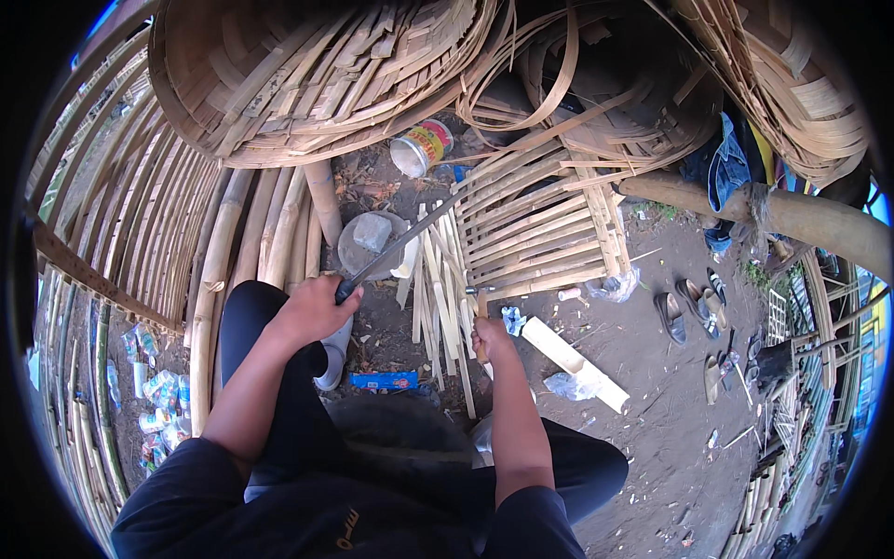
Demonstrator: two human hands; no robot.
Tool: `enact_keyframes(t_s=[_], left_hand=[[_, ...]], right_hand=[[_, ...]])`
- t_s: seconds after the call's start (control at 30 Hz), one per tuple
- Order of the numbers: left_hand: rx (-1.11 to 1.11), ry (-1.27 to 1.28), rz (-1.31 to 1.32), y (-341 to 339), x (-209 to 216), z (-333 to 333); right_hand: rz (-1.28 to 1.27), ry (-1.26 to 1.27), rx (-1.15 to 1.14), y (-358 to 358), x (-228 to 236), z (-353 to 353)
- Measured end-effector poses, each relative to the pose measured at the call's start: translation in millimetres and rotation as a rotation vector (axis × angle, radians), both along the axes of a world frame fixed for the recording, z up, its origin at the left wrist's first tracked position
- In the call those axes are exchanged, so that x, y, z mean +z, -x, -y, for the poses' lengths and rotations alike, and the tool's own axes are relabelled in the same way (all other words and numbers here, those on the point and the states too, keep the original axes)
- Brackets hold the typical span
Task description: The person whittles and shapes small bamboo strips into pins using a knife and a hammer.
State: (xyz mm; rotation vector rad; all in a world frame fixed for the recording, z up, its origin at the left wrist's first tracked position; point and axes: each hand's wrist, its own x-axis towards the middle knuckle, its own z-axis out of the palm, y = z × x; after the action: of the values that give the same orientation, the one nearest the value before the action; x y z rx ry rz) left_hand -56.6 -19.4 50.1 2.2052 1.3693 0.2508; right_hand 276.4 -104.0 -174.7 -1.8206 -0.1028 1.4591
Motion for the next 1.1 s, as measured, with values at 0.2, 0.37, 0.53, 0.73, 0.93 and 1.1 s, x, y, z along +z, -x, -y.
enact_keyframes(t_s=[0.2, 0.37, 0.53, 0.73, 0.93, 1.1], left_hand=[[-0.035, -0.022, 0.028, -4, -2, -2], [-0.033, -0.014, 0.046, 1, -6, -2], [-0.087, -0.005, -0.007, 2, -7, 1], [-0.068, -0.004, -0.004, 9, -5, 3], [-0.056, -0.018, 0.028, 13, -12, 1], [-0.137, 0.002, 0.019, 7, -15, -2]], right_hand=[[1.207, -0.442, 0.212, 22, 207, 30], [0.719, -0.701, 0.161, 67, 274, 64], [0.824, -0.603, 0.343, 94, 252, 73], [1.147, -0.748, 0.310, 125, 282, 63], [1.142, -1.203, 0.109, 130, 279, 47], [1.257, -0.565, 0.502, 127, 175, 19]])
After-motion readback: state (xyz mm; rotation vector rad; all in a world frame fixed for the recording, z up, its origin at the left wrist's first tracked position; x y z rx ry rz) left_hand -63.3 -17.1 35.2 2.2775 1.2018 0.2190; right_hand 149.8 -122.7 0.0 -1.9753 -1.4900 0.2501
